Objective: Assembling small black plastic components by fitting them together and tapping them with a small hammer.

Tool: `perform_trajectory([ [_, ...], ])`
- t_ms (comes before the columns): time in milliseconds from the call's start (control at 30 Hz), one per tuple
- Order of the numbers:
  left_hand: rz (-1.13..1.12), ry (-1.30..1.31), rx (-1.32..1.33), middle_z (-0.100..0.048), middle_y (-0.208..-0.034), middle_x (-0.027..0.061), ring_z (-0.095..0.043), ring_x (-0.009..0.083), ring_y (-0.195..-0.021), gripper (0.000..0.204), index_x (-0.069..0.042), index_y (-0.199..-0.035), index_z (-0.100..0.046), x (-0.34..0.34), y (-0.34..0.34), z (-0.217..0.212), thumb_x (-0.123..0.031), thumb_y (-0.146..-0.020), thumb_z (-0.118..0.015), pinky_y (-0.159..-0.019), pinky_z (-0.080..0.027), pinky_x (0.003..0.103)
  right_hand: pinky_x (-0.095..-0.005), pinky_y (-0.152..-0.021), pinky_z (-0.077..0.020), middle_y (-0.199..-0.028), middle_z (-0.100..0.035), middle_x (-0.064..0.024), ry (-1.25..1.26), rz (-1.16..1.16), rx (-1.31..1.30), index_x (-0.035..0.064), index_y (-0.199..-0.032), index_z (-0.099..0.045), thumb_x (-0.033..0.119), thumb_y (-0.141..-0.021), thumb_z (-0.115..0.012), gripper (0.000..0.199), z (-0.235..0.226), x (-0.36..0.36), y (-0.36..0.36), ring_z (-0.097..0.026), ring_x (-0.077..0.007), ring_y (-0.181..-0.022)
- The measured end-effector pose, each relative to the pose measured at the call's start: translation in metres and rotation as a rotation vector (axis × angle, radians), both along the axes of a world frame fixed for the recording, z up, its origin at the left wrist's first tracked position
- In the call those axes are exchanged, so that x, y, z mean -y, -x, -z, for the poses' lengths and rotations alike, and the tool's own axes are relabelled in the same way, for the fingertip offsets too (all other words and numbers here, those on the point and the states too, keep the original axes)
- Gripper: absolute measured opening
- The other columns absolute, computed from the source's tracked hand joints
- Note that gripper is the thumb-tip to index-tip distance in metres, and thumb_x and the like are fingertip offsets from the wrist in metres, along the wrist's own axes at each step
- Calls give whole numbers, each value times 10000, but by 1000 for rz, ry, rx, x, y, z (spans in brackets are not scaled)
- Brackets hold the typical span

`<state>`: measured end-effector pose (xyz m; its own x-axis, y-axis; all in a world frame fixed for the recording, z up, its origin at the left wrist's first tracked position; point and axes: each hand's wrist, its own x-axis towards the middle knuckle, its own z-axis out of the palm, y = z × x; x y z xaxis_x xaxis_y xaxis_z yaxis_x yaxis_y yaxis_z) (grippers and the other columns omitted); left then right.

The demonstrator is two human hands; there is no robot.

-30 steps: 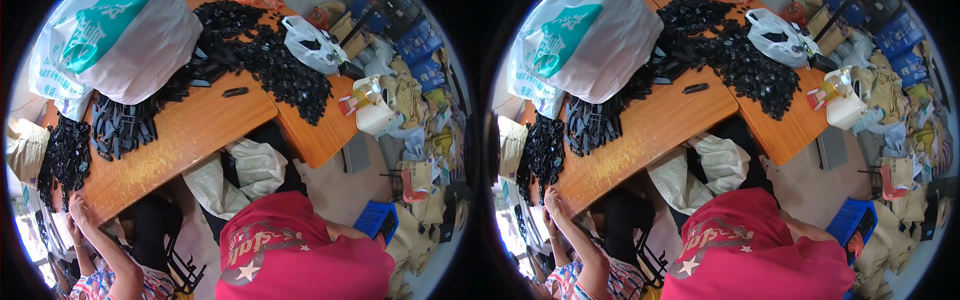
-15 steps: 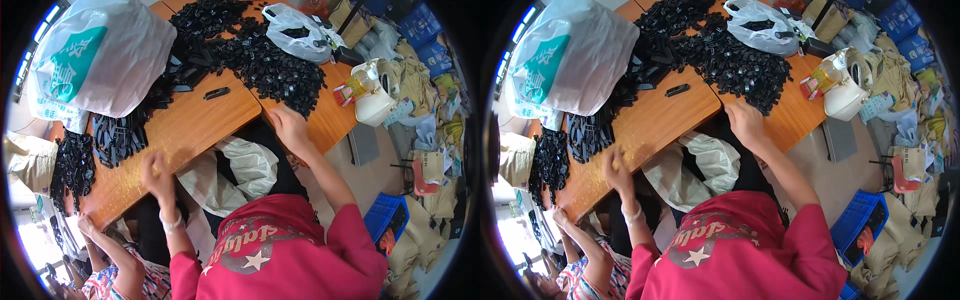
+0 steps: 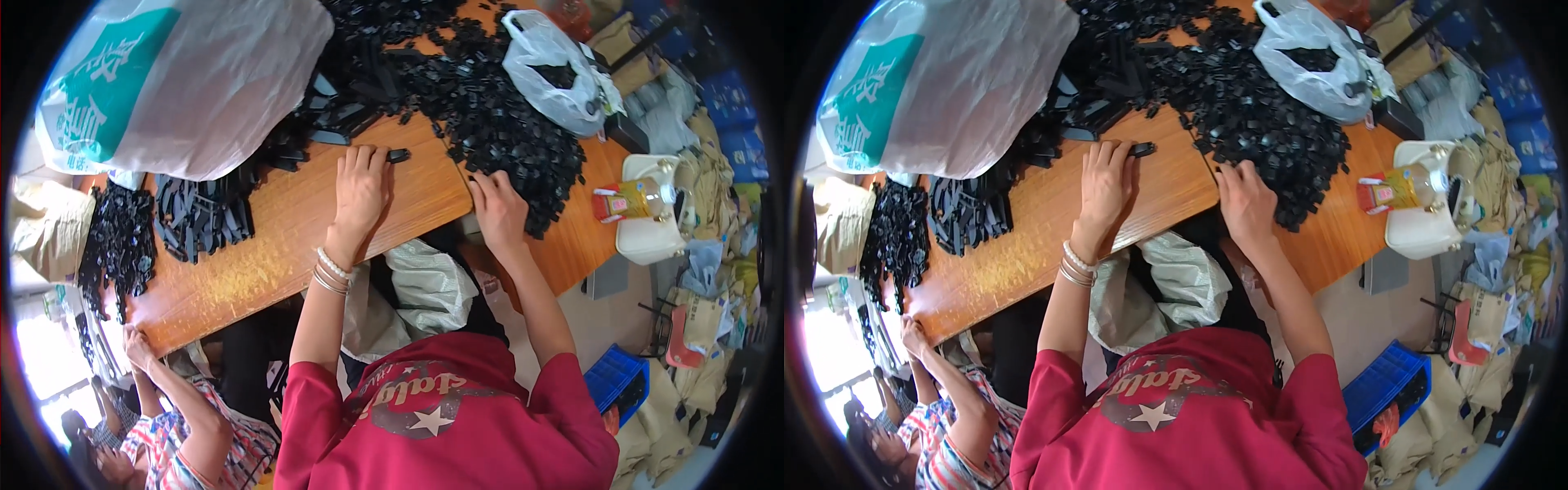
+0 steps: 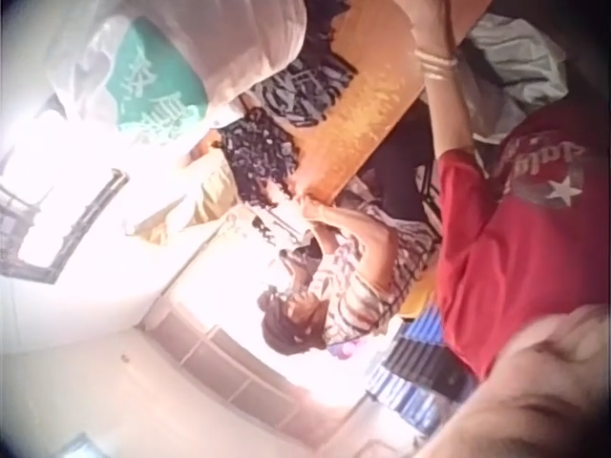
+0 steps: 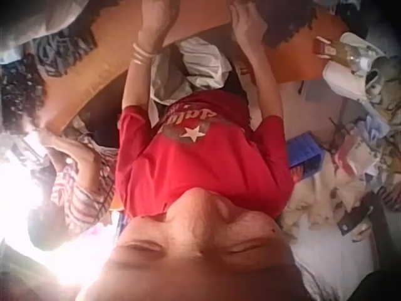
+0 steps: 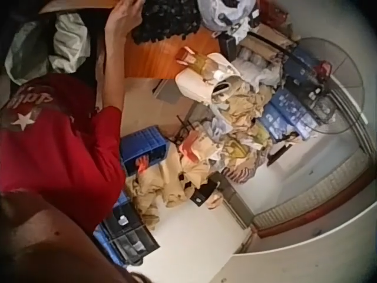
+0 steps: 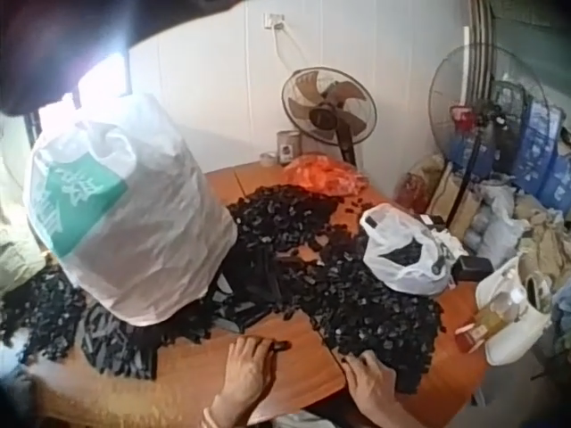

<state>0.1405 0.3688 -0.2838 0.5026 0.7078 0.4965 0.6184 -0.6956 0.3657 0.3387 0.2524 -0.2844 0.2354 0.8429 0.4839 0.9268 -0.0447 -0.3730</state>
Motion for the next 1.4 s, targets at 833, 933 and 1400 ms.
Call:
perform_trajectory([
  [833, -245, 7, -61, -575, -964, 113, -509, 300, -931, 270, -26, -1024, -618, 28, 73, -17, -76, -765, -672, -778, -396, 388, -349, -590, -494, -946, -555, -83, 51, -1, -13, 55, -1025, -630, 59, -855, -644, 171, 6, 3, -2, -622, -267, -704],
  [933, -244, 38, 52, -565, -899, 140, -518, 320, -840, 145, -22, -905, -575, 31, 72, -11, -41, -779, -644, -734, -405, 405, -349, -624, -498, -955, -565, -96, -24, -53, -90, 35, -1052, -617, 29, -852, -634, 201, 6, 2, -5, -624, -278, -737],
  [1400, -360, 327, 231, -635, -892, 181, -603, 357, -737, 253, 20, -1049, -490, 63, 62, -26, -42, -847, -630, -687, -493, 380, -351, -618, -492, -933, -564, -92, 156, 39, -90, 12, -925, -637, 30, -832, -651, 95, -7, 11, -9, -625, -279, -772],
])
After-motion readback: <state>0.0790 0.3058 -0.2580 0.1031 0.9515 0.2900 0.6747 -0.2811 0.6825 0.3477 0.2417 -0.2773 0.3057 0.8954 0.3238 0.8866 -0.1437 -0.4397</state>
